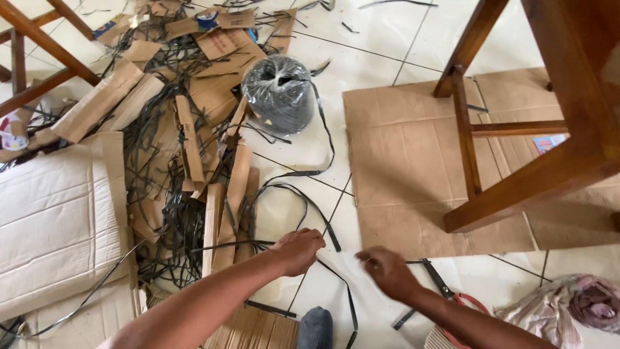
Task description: Wrapping a wooden table leg with protective paper and securing it with plastic ties
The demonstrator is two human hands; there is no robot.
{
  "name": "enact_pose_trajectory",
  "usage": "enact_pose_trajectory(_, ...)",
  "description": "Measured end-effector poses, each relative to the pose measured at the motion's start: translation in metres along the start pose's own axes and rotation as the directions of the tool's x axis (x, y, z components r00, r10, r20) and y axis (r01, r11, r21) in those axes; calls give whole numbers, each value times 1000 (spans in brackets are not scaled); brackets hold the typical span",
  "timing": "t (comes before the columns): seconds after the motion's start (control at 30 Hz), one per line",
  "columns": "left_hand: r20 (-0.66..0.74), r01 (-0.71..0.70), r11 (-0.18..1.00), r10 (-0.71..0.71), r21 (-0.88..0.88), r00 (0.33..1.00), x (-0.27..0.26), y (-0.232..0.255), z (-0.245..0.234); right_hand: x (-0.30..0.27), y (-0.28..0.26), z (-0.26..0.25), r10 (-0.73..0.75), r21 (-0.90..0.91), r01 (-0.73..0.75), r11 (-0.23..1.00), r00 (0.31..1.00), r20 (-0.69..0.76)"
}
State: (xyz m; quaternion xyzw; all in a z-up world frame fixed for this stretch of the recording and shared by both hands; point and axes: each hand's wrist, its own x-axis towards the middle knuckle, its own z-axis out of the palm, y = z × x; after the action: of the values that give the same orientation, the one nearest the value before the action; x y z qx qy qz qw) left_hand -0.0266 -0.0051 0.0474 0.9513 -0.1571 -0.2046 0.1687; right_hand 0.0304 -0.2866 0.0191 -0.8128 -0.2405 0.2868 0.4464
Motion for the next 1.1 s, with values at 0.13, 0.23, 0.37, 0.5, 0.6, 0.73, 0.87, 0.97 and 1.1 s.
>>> enact_pose_trajectory(0.13,71,-43,996,37,77,997,12,5,6,-33,39,39,-319,-280,396,875,905,281)
enact_pose_trajectory(0.23,110,-60,996,53,60,993,13,9,4,-55,10,36,-240,-348,603,718,684,689)
enact_pose_trajectory(0.37,128,-99,995,98,0,987,6,13,12,-66,65,54,-604,-241,855,458,499,621)
enact_pose_trajectory(0.5,189,-153,986,162,-64,968,7,26,15,-64,29,32,-650,-179,846,502,506,568)
enact_pose_trajectory(0.6,388,-25,992,71,-123,919,11,54,2,-62,45,51,-692,-258,873,414,485,535)
enact_pose_trajectory(0.73,487,-121,987,159,-107,859,28,70,-3,-50,46,37,-657,-228,858,461,503,562)
enact_pose_trajectory(0.87,540,-27,994,81,-108,838,54,86,-8,-11,73,-3,-541,-479,635,606,771,337)
enact_pose_trajectory(0.97,489,241,906,-44,-348,871,73,105,-24,25,69,-58,-560,-563,418,714,822,-101)
enact_pose_trajectory(1.1,167,335,685,-301,-647,939,101,95,-35,45,3,-119,-431,-354,260,899,678,-596)
